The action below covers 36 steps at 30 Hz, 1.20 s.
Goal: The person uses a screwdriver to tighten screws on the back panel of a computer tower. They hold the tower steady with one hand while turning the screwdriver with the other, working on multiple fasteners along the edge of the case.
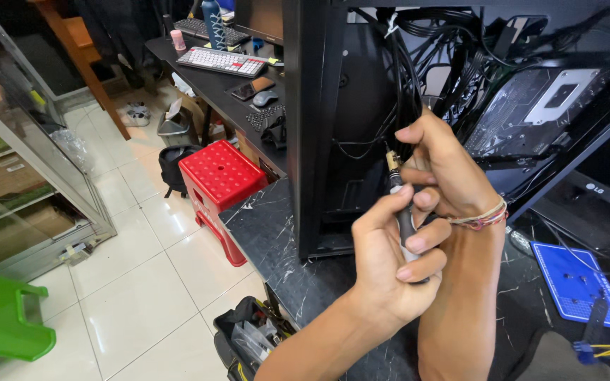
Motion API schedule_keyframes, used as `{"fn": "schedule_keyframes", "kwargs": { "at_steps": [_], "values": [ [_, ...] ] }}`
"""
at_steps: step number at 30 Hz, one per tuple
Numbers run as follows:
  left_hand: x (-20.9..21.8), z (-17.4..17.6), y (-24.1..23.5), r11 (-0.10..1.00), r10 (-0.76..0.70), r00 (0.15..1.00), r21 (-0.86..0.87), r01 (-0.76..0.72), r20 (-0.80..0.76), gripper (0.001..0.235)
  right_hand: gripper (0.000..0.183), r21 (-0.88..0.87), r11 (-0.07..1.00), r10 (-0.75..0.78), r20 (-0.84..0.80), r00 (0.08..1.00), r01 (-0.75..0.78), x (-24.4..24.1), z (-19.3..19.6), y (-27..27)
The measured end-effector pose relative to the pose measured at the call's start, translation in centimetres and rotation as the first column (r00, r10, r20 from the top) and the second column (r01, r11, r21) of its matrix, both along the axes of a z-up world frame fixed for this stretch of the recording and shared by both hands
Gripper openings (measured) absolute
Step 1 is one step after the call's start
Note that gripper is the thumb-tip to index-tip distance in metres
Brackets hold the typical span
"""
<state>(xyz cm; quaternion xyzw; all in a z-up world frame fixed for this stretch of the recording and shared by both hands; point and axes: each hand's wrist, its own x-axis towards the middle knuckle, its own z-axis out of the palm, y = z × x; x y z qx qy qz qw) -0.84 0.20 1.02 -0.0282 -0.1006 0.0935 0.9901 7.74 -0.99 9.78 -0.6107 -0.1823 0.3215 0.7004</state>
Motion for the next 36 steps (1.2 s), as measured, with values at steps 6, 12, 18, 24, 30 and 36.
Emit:
{"fn": "schedule_keyframes", "kwargs": {
  "at_steps": [6, 12, 18, 24, 30, 36],
  "values": [
    [0.1, 0.0, 0.0, 1.000, 0.022, 0.996, -0.018, -0.024, -0.087, 0.034, 0.033, -0.010, 1.000, 0.001, 0.030, 1.000, -0.001, 0.1, -0.2, -0.1],
    [0.8, -1.8, 0.4, 0.999, 0.029, 0.999, 0.022, -0.028, -0.042, 0.032, 0.033, -0.049, 0.999, 0.018, 0.039, 0.999, -0.016, 0.1, 0.0, -0.1],
    [0.5, -0.4, 0.1, 0.999, 0.017, 0.996, 0.040, -0.013, -0.084, 0.015, 0.026, -0.021, 0.999, 0.035, 0.058, 0.998, -0.033, -0.5, 0.4, 0.0],
    [0.8, -0.2, -0.1, 0.994, 0.066, 0.997, 0.090, -0.062, -0.041, 0.013, 0.030, -0.194, 0.980, 0.046, 0.037, 0.998, -0.038, -1.2, 1.0, -0.3],
    [0.9, -1.4, 0.0, 0.997, 0.066, 0.993, 0.035, -0.062, -0.102, 0.028, 0.033, -0.120, 0.990, 0.073, -0.028, 0.997, -0.076, -0.1, 0.1, -0.2],
    [0.6, 0.2, 0.0, 0.986, 0.104, 0.989, 0.137, -0.090, -0.103, 0.017, 0.030, 0.001, 1.000, 0.004, 0.045, 0.999, -0.005, 0.1, -0.3, 0.0]
  ]
}}
